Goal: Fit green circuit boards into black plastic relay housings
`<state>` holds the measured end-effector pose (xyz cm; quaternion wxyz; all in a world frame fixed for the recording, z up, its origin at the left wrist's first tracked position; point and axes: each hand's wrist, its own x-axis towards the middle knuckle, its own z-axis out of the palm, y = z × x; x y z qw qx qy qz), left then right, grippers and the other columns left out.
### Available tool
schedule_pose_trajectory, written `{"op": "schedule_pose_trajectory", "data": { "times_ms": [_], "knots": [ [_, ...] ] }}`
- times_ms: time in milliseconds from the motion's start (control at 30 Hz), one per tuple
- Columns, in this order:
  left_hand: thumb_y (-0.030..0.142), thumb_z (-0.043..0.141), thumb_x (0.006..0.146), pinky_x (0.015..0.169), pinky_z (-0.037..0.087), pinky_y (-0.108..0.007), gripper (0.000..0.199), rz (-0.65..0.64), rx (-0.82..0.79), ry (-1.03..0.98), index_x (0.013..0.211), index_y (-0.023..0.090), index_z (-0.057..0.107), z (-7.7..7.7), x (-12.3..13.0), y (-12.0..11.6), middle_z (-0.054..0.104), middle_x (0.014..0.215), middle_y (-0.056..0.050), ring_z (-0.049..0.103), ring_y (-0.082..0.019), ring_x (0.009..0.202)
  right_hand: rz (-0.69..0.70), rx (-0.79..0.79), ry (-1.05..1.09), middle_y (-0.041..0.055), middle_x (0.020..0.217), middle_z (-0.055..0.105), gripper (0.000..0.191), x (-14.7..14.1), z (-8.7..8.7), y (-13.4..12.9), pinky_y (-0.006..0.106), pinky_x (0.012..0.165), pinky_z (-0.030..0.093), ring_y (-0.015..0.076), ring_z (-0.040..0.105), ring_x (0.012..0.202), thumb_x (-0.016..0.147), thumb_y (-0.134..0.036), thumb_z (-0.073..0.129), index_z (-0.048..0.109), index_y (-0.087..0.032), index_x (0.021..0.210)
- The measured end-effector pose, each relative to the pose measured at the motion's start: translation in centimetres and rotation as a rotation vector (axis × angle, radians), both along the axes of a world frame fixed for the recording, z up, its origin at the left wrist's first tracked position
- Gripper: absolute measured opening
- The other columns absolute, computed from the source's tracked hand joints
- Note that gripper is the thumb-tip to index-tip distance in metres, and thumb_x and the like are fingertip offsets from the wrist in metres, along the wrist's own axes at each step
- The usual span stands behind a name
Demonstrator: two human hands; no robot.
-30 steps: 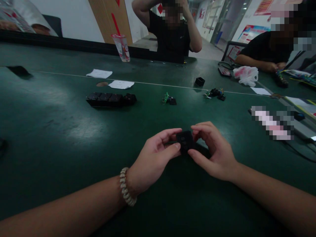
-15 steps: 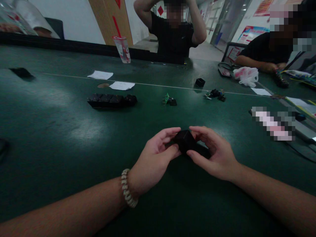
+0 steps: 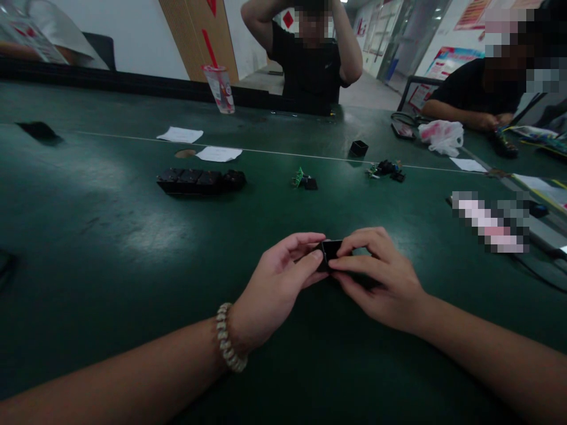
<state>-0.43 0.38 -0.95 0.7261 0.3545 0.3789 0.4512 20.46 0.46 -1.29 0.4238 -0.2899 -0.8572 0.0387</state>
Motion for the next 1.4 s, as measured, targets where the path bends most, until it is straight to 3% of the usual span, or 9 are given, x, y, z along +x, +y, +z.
{"op": "schedule_pose_trajectory", "data": {
  "times_ms": [267,500,833,1000,1400],
  "knots": [
    [0.015,0.082,0.086,0.102,0.060,-0.041,0.027,-0.009,0.085,0.002,0.113,0.021,0.080,0.0,-0.1,-0.1,0.079,0.120,-0.007,0.071,-0.024,0.115,0.005,-0.016,0.040,0.0108,0.116,0.066,0.035,0.1,0.0,-0.4,0.038,0.086,0.059,0.0225,0.066,0.107,0.092,-0.002,0.070,0.068,-0.018,0.123],
    [0.016,0.084,0.084,0.113,0.053,-0.048,0.030,-0.018,0.101,-0.004,0.114,0.020,0.079,0.1,-0.1,-0.1,0.080,0.122,-0.009,0.071,-0.026,0.119,-0.030,0.001,0.063,0.0091,0.113,0.067,0.041,0.1,0.0,-0.4,0.038,0.086,0.059,0.0228,0.067,0.105,0.090,-0.002,0.071,0.066,-0.021,0.126],
    [0.011,0.081,0.083,0.117,0.048,-0.051,0.035,-0.026,0.132,-0.014,0.117,0.020,0.077,0.1,-0.3,-0.1,0.079,0.126,-0.011,0.070,-0.030,0.125,-0.026,-0.225,0.107,0.0123,0.127,0.060,0.063,0.2,-0.4,-0.2,0.048,0.097,0.061,0.0297,0.062,0.118,0.082,-0.015,0.082,0.057,-0.024,0.139],
    [0.010,0.081,0.082,0.118,0.048,-0.050,0.039,-0.038,0.154,-0.030,0.120,0.019,0.076,0.1,-0.3,-0.1,0.079,0.128,-0.011,0.070,-0.029,0.125,-0.015,-0.339,0.101,0.0119,0.127,0.062,0.059,0.3,-0.6,0.1,0.045,0.090,0.063,0.0277,0.066,0.112,0.083,-0.020,0.083,0.058,-0.024,0.136],
    [0.015,0.083,0.085,0.115,0.051,-0.051,0.033,-0.009,0.102,0.001,0.117,0.020,0.077,0.4,-0.2,-0.1,0.076,0.129,-0.011,0.068,-0.030,0.126,-0.031,-0.364,0.215,0.0126,0.126,0.065,0.046,0.4,-1.0,0.1,0.044,0.090,0.064,0.0253,0.071,0.109,0.089,-0.016,0.077,0.060,-0.022,0.132]
  ]
}}
